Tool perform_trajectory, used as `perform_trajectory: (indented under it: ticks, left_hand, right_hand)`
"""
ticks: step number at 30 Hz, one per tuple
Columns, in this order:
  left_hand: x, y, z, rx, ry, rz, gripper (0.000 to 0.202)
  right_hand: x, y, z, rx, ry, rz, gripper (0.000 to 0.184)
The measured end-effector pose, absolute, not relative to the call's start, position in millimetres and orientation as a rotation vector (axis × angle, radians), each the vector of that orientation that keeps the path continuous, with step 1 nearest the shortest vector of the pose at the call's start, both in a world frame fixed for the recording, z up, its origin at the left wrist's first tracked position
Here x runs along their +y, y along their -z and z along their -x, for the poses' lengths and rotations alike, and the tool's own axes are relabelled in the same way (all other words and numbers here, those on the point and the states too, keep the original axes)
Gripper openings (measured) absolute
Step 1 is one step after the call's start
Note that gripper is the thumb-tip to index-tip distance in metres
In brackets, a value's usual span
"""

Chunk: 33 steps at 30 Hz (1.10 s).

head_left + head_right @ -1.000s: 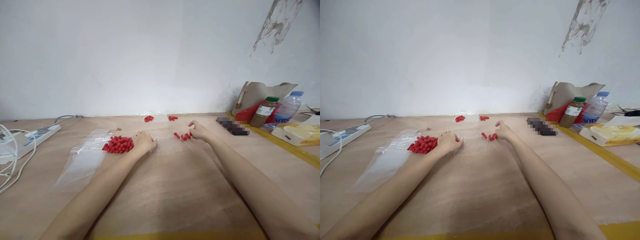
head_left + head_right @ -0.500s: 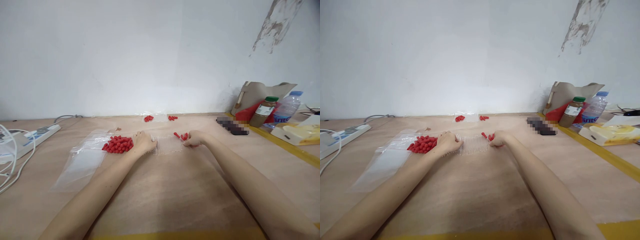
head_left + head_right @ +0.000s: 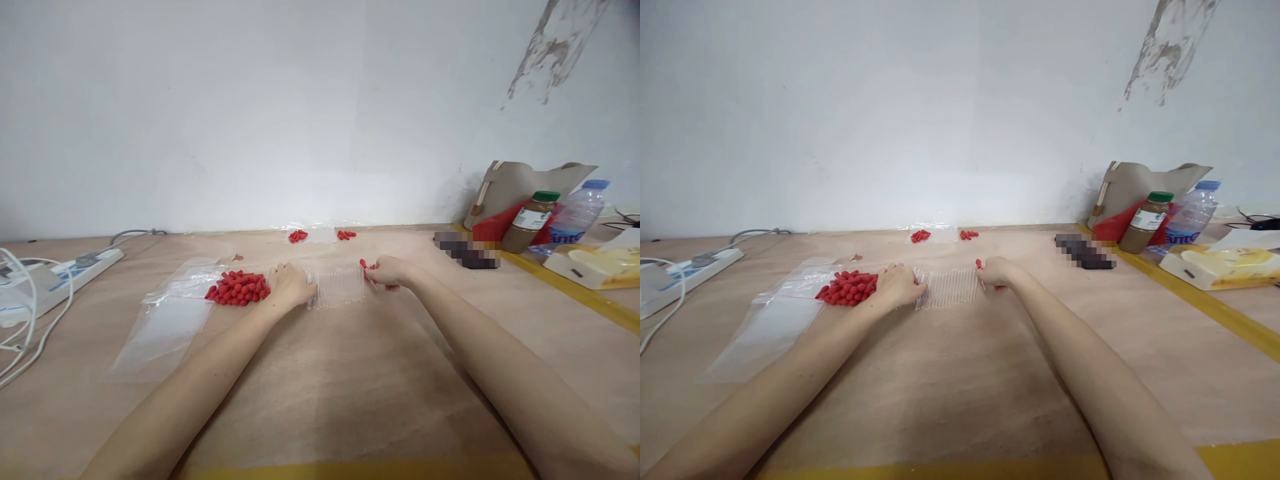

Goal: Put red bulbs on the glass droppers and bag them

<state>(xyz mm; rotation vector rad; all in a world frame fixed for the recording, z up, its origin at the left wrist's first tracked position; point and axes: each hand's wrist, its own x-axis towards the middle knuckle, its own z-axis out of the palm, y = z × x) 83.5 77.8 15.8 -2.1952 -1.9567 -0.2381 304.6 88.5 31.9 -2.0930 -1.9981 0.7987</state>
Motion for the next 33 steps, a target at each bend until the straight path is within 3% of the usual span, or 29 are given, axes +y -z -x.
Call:
perform_trajectory:
  ticks: [13,20,23,29,33]
  left_hand:
    - [74,-43,-76,-1.955,0.349,2.331,0.035]
    - [61,-36,-63,-1.78,0.494,2.492,0.021]
    - [55,-23,-55,-1.603,0.635,2.584,0.017]
    - [48,6,-48,-1.348,0.862,2.591,0.02]
    - [43,11,-49,-1.303,0.842,2.617,0.02]
  right_hand:
    - [86,-29,-305,-1.882,-0.951,2.124,0.015]
    - [82,-48,-318,-1.938,-0.797,2.106,0.016]
    - [78,-56,-318,-1.962,-0.652,1.854,0.008]
    - [66,-16,-284,-1.964,-0.35,1.227,0.029]
    - [49,17,-262,-1.983,-0.228,1.053,0.015]
